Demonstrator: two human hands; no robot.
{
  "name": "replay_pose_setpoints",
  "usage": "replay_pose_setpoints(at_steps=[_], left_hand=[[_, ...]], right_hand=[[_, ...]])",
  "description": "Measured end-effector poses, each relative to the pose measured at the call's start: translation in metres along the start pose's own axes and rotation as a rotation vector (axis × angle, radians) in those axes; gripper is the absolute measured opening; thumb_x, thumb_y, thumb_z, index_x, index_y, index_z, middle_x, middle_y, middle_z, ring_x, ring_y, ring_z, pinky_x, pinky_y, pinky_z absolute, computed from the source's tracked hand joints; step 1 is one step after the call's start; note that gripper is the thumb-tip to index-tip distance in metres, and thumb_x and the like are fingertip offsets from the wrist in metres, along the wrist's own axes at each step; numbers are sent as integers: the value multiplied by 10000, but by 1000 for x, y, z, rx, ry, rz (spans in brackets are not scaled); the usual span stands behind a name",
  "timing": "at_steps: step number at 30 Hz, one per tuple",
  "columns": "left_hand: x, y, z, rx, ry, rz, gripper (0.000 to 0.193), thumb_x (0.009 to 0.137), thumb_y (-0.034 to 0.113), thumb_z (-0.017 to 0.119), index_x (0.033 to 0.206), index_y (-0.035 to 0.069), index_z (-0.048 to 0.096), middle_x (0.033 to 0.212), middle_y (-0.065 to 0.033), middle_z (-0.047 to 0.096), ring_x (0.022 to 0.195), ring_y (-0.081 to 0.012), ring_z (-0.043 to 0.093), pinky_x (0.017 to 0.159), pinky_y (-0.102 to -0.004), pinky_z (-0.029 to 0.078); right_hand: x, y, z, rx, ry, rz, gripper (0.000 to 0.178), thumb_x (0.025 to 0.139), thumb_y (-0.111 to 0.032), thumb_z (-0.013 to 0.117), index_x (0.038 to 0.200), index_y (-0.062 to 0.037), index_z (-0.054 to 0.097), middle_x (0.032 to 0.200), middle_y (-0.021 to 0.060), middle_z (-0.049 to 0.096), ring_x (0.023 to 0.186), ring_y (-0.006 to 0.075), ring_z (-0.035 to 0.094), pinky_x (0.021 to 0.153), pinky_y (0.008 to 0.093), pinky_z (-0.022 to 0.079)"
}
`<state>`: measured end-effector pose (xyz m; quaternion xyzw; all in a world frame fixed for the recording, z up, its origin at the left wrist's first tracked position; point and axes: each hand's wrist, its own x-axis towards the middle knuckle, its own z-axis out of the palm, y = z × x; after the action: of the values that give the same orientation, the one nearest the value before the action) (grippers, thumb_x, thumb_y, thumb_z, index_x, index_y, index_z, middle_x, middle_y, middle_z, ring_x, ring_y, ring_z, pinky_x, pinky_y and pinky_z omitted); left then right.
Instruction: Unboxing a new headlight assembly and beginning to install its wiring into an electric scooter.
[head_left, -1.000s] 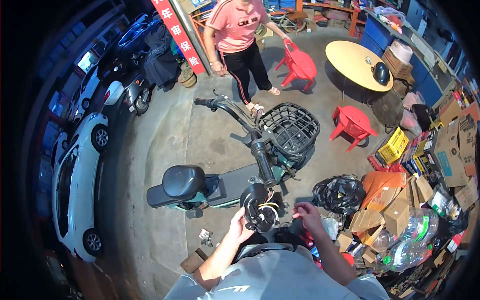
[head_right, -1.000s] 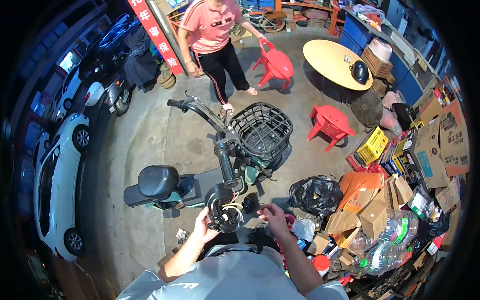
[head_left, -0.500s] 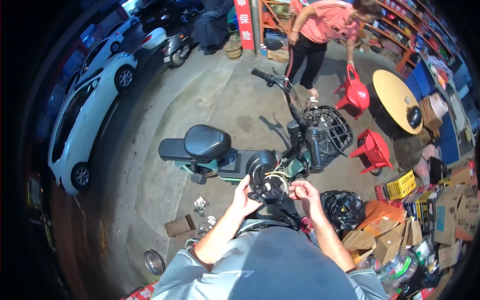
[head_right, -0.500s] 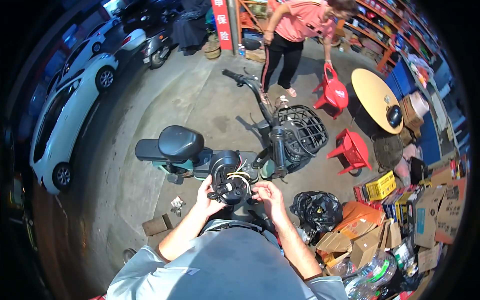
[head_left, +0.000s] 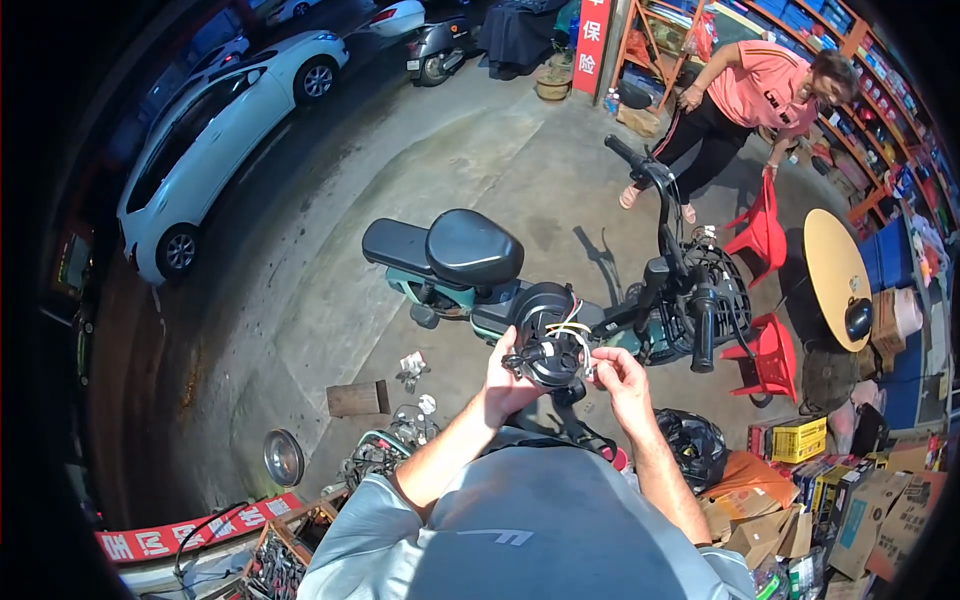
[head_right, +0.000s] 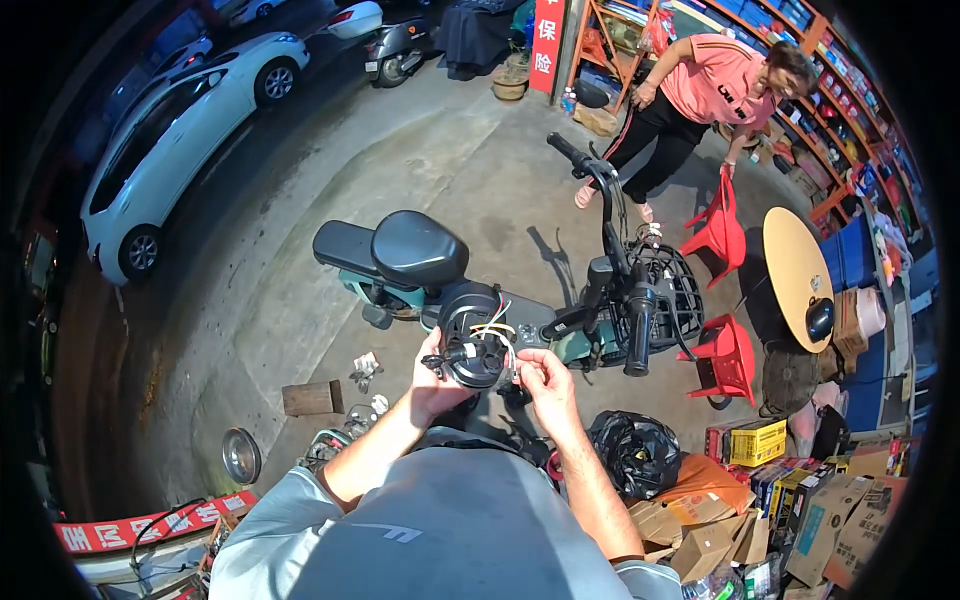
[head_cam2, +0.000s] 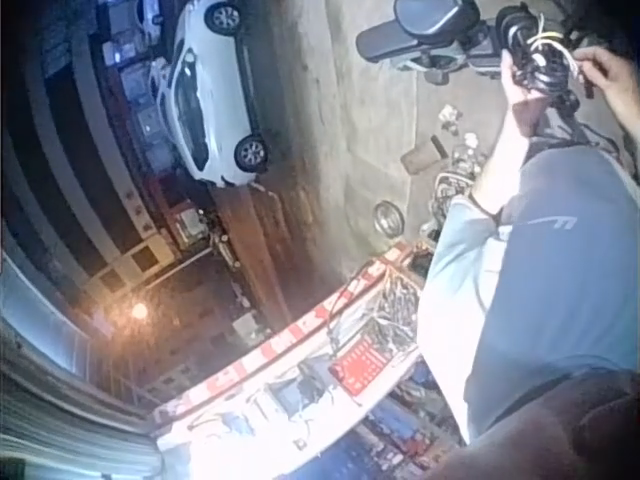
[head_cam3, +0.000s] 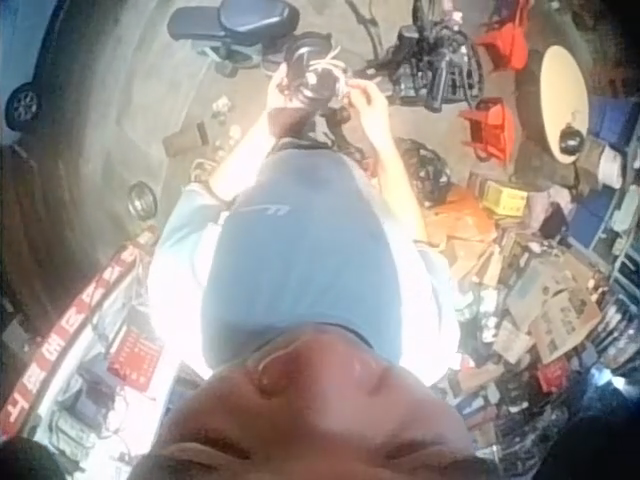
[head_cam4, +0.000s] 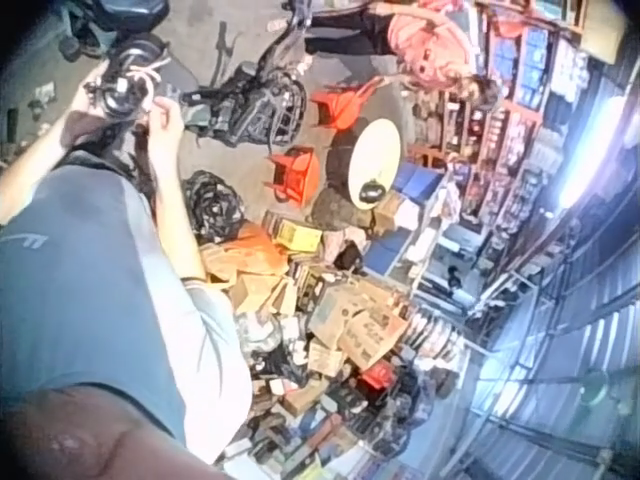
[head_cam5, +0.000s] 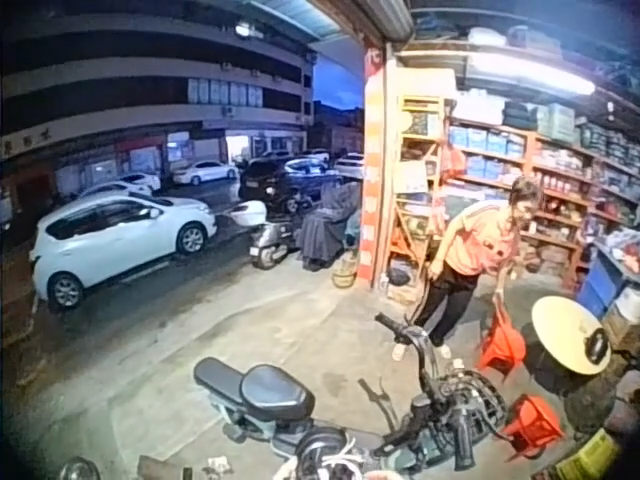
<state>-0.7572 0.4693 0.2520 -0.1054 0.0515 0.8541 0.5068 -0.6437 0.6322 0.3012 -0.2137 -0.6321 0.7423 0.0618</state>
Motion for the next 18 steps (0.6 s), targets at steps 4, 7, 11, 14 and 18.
replay_pose_setpoints(at_steps=[4,7,11,14,18], left_hand=[[-3,4,5,146,-77,-7,663,920,548,378,1371,63,408,1356,-176,476,1240,-326,471,1054,-516,336],[0,8,11,200,-137,-13,663,922,546,389,1361,50,418,1325,-164,508,1206,-305,505,1037,-489,368],[3,12,4,225,-74,-34,615,941,512,387,1335,43,444,1268,-149,554,1144,-277,554,1005,-453,411],[4,13,3,231,-70,-65,582,956,481,379,1322,36,456,1237,-135,579,1106,-263,582,970,-433,451],[5,8,0,302,-34,-54,545,956,419,422,1292,-8,469,1210,-140,598,1073,-254,604,969,-424,456]], right_hand=[[4,1,2,-54,26,-2,199,944,-81,520,1108,26,549,975,61,638,823,85,580,771,245,501],[8,-9,4,-52,155,-95,176,916,-58,539,1074,15,568,975,48,618,841,84,567,759,237,481],[17,-36,11,-395,310,-352,126,827,-11,595,950,-11,616,912,69,607,853,172,577,772,305,468],[27,-64,23,-738,282,-659,148,771,-3,617,917,-28,620,919,99,610,874,252,575,787,356,457],[40,-65,32,-973,203,-721,136,722,-34,645,841,-69,589,870,72,591,862,274,542,776,392,394]])
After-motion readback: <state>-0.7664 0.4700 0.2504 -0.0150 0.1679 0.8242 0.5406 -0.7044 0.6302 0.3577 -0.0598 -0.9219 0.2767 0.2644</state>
